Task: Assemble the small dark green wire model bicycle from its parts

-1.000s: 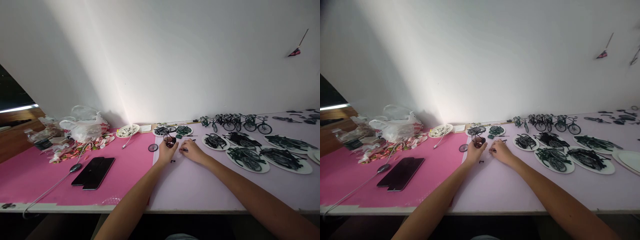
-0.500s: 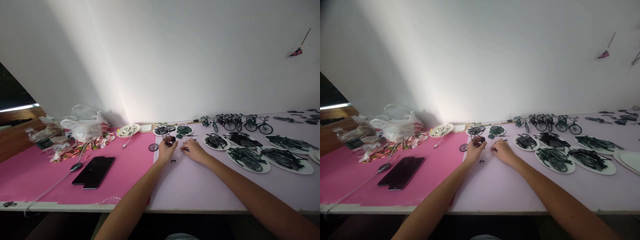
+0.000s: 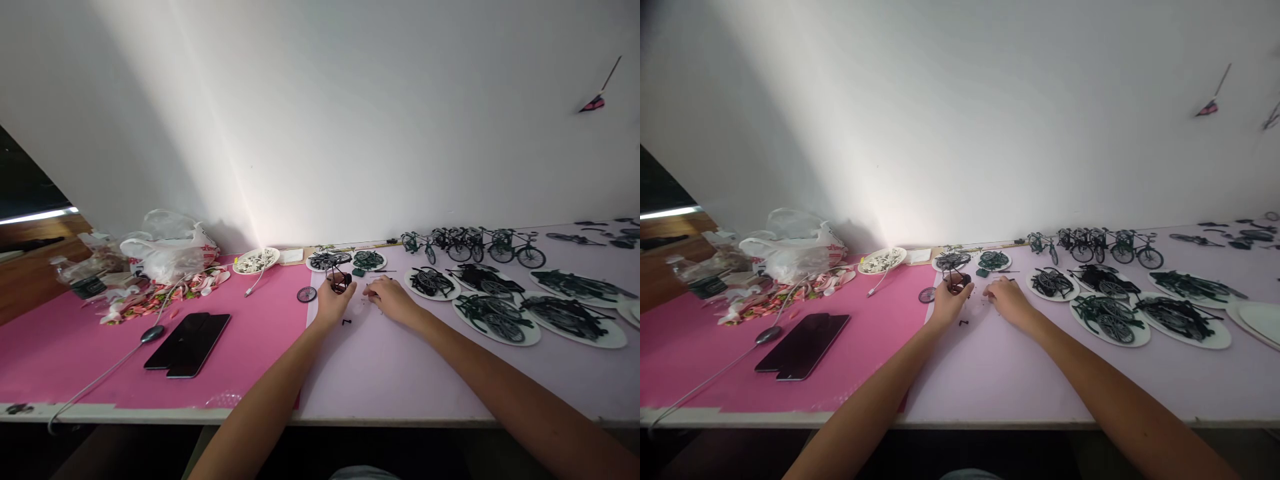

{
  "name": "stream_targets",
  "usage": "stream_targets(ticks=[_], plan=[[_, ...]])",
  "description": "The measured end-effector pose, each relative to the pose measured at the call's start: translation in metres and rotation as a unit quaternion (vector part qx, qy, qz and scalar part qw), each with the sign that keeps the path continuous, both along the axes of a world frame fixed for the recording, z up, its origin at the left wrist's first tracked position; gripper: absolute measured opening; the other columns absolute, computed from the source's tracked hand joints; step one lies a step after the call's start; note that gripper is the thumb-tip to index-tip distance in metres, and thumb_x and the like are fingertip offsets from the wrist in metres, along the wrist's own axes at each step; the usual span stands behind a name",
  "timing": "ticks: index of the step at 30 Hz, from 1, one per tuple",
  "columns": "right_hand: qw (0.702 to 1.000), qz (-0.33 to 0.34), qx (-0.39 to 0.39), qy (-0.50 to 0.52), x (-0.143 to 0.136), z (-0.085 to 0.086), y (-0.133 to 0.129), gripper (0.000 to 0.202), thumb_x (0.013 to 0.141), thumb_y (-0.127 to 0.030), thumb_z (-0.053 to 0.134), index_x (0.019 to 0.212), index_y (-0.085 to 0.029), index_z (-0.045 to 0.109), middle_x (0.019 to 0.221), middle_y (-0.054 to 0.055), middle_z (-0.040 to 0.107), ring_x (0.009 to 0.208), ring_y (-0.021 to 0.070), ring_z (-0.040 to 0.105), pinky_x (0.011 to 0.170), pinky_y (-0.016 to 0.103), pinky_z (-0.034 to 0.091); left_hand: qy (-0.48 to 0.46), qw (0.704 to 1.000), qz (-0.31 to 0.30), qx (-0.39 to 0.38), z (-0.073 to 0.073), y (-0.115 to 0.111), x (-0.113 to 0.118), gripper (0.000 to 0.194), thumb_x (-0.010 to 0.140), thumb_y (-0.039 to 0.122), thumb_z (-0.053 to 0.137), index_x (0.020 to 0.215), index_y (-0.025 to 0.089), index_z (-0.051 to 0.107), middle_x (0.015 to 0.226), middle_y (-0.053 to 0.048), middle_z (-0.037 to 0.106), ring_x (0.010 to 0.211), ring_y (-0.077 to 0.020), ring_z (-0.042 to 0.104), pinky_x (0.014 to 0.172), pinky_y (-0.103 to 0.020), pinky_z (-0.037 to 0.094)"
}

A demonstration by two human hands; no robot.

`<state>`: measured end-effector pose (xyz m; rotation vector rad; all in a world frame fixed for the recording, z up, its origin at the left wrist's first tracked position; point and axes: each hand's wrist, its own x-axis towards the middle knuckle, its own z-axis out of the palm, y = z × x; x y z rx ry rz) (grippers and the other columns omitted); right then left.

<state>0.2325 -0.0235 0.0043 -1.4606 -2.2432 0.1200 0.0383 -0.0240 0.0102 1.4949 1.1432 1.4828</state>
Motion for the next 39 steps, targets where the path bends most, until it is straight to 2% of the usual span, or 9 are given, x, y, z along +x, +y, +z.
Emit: stream_targets(ticks=[7,18,32,39], plan=[[0.999,0.020,0.025,0.008,0.001,-0.001,0.001,0.015,0.093,-0.015,0.069,0.097,-0.023,0.081,0.100,0.009,0.076,0.108,0.0291,0.060,0.091,0.039,0.046,0.002,1.000,-0.003,0.000,0.001,-0.001,0.000,0.038,0.073,0.035,0.087,0.100,0.016,0.068,0.099,-0.009,0.072,0.072,-0.0145,0.061,0.068,-0.027,0.050],[0.999,0.030,0.040,-0.002,0.001,-0.007,0.003,0.016,0.093,-0.017,0.068,0.092,-0.024,0.083,0.098,0.009,0.070,0.107,0.0290,0.057,0.088,0.039,0.047,0.010,1.000,-0.007,0.003,0.001,-0.002,0.000,0.037,0.073,0.035,0.088,0.098,0.016,0.068,0.095,-0.009,0.072,0.071,-0.0151,0.062,0.068,-0.028,0.051],[0.999,-0.031,0.000,-0.027,-0.004,-0.006,0.002,0.011,0.096,-0.020,0.068,0.096,-0.022,0.079,0.114,0.011,0.065,0.118,0.0304,0.050,0.098,0.041,0.042,0.023,0.999,-0.027,-0.014,-0.006,0.004,0.002,0.039,0.074,0.035,0.088,0.102,0.015,0.069,0.100,-0.011,0.074,0.069,-0.0141,0.064,0.067,-0.029,0.052],[0.999,-0.001,0.020,-0.037,-0.002,-0.018,0.008,0.011,0.097,-0.017,0.064,0.094,-0.019,0.074,0.114,0.014,0.063,0.120,0.0331,0.050,0.096,0.043,0.044,0.004,0.999,-0.048,-0.024,-0.005,0.002,0.003,0.043,0.071,0.035,0.091,0.101,0.014,0.069,0.098,-0.010,0.073,0.066,-0.0121,0.061,0.063,-0.026,0.049]])
